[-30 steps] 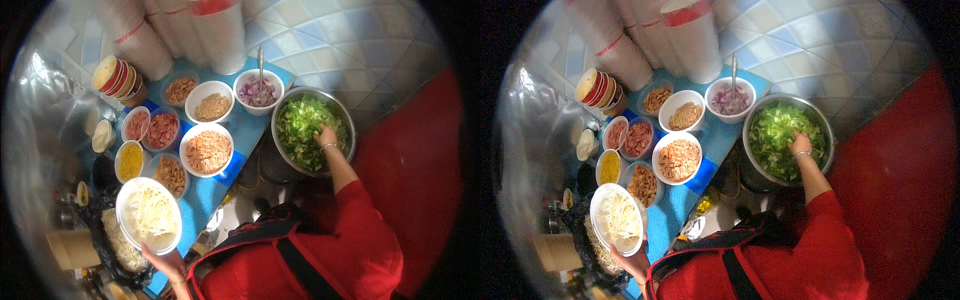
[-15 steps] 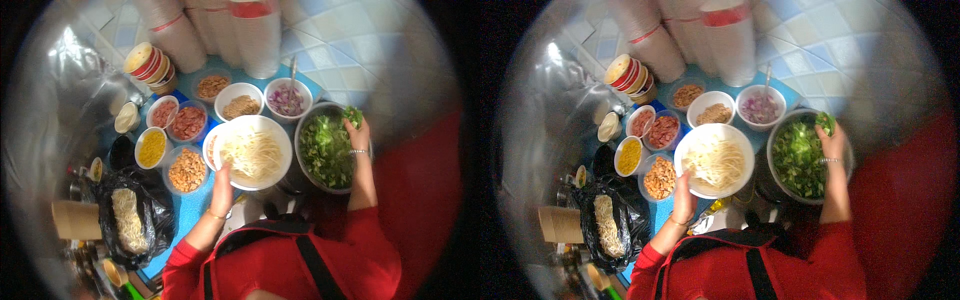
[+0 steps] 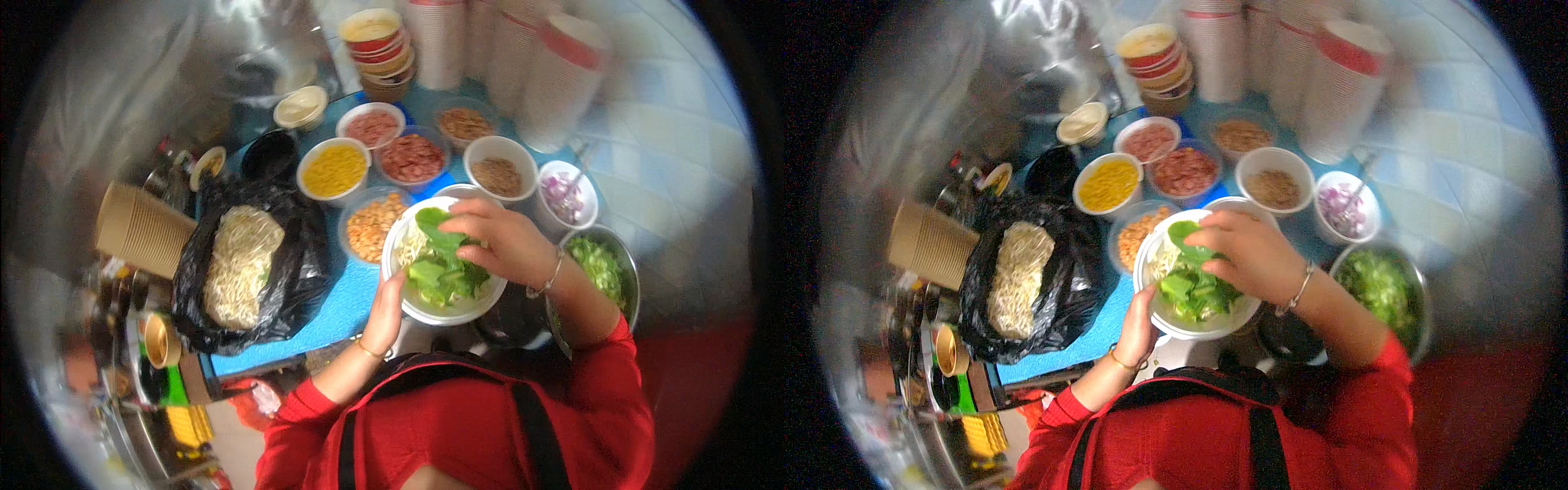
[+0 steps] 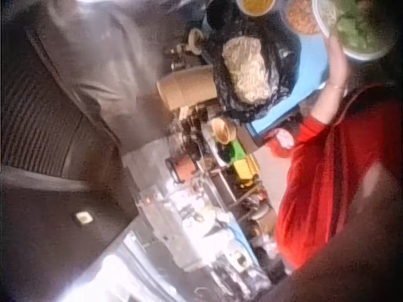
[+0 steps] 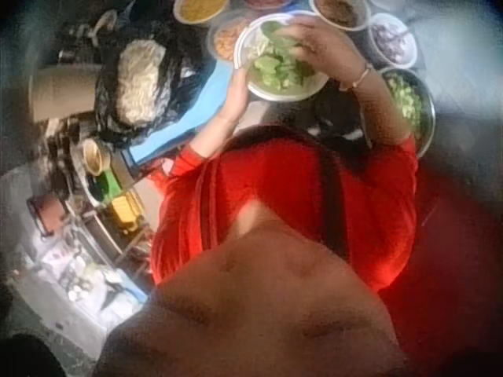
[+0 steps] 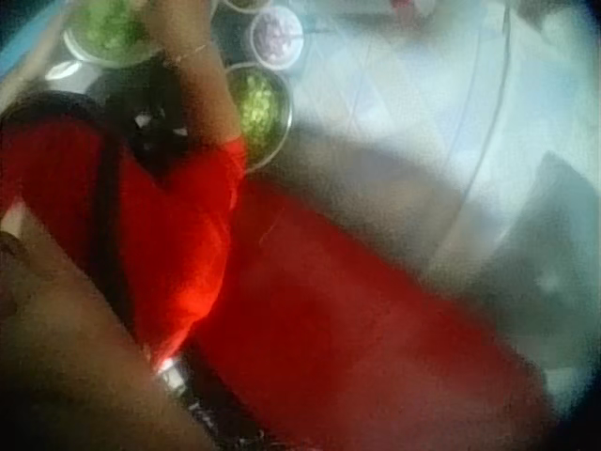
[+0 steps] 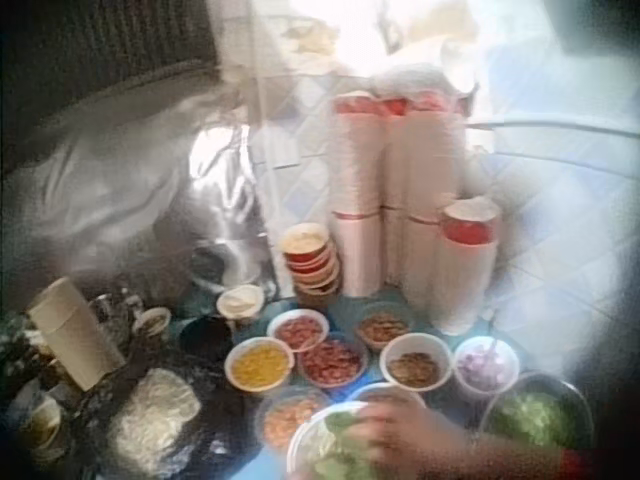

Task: The person assembles several noodle bowls by placing bean sprouts and leafy greens into disposable bowls. They retrieve bowls from a stack, add ingredients from a black bag and a metal bowl, and store some bowls in a refrigerator.

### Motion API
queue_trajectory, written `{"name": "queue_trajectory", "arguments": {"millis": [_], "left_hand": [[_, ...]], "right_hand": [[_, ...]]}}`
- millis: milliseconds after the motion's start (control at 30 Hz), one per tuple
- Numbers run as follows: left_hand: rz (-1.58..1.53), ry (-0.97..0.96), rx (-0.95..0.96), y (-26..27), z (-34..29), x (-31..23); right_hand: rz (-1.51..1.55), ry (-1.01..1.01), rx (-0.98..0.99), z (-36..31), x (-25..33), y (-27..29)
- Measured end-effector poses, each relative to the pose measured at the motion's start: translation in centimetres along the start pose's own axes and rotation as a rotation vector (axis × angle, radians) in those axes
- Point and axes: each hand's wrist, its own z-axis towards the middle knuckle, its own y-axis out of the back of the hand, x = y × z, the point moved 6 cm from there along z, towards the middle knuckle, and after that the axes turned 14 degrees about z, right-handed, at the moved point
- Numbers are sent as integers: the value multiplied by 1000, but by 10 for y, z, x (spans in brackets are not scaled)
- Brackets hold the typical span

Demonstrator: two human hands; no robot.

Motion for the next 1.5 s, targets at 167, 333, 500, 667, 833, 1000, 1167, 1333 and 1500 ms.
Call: {"name": "queue_trajectory", "arguments": {"millis": [167,333,500,667,833,1000,1167,1333,1500], "left_hand": [[-154,106,-146,73,-61,17],[-190,155,-245,124,-89,47],[-20,129,-217,166,-99,66],[73,187,-203,192,-115,91],[18,259,-253,196,-118,103],[-85,316,-329,179,-109,97],[-353,317,-349,153,-103,95],[-377,301,-351,149,-93,103],[-244,372,-411,153,-95,106]], "right_hand": [[88,356,47,28,45,-83],[343,422,45,43,77,-148],[370,25,-291,41,36,-147],[533,-827,-313,-9,-74,-167],[1063,-1095,-496,-11,-137,-209],[1328,-1109,-645,6,-155,-227],[1585,-1035,-874,28,-150,-237],[1616,-946,-1025,45,-161,-240],[1670,-922,-1185,64,-196,-239]]}}
